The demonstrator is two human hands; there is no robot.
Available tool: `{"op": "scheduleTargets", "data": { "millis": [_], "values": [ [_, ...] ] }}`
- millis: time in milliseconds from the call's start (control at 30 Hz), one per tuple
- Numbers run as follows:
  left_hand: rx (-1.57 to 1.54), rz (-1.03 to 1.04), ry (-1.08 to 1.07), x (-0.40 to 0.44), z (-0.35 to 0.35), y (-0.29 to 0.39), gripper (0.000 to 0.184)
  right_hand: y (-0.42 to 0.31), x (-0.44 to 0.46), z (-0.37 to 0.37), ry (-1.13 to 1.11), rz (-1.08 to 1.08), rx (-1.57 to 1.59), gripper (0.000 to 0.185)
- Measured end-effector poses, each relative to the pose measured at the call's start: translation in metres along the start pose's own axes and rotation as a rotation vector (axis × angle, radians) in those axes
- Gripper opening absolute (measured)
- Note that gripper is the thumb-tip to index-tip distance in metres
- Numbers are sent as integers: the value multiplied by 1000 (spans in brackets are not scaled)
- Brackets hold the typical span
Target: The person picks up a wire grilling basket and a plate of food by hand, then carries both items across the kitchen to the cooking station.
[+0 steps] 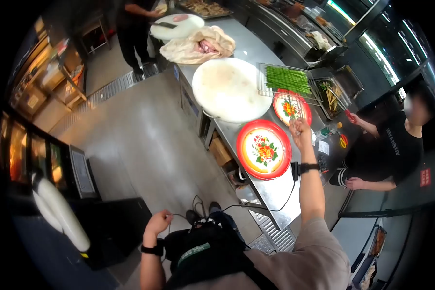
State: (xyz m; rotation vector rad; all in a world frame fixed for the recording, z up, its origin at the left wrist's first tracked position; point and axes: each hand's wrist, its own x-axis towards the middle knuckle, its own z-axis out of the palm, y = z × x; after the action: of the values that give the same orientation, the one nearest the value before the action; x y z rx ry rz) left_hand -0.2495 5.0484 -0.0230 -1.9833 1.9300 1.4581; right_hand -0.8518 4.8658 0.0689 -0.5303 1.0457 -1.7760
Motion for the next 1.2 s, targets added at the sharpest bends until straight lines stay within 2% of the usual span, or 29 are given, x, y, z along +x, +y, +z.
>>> {"op": "scheduleTargets", "data": {
  "millis": [133,200,300,333,400,467,567,600,667,800,867,933,1100,1200],
  "values": [
    [55,150,-30,50,-40,3,32,22,-49,55,-284,113,56,46],
    [61,174,-16,73,-65,10,33,41,-66,100,-174,156,24,47],
    [96,141,-53,103,-103,13,34,85,-60,135,-400,225,85,50],
    [91,127,-29,116,-119,16,35,98,-62,157,-325,255,115,52],
    [104,111,9,145,-156,18,35,135,-43,169,-423,343,231,56],
    [73,73,69,168,-183,19,35,154,-31,197,-405,384,275,58],
    [88,93,31,202,-227,33,33,182,-2,213,-454,443,311,57],
    [116,104,7,219,-240,32,33,187,6,217,-444,448,311,56],
    [-23,10,-26,251,-255,16,31,197,16,223,-386,414,286,56],
    [66,74,-62,293,-311,34,29,210,14,238,-255,335,253,53],
    [-15,76,-108,320,-331,28,28,215,9,244,-224,264,306,53],
    [29,140,-145,343,-345,31,26,225,4,246,-197,214,241,53],
    [141,271,-362,416,-419,45,26,260,-12,302,107,128,234,54],
    [257,364,-399,445,-454,71,27,284,-7,326,194,44,270,55]
  ]
}}
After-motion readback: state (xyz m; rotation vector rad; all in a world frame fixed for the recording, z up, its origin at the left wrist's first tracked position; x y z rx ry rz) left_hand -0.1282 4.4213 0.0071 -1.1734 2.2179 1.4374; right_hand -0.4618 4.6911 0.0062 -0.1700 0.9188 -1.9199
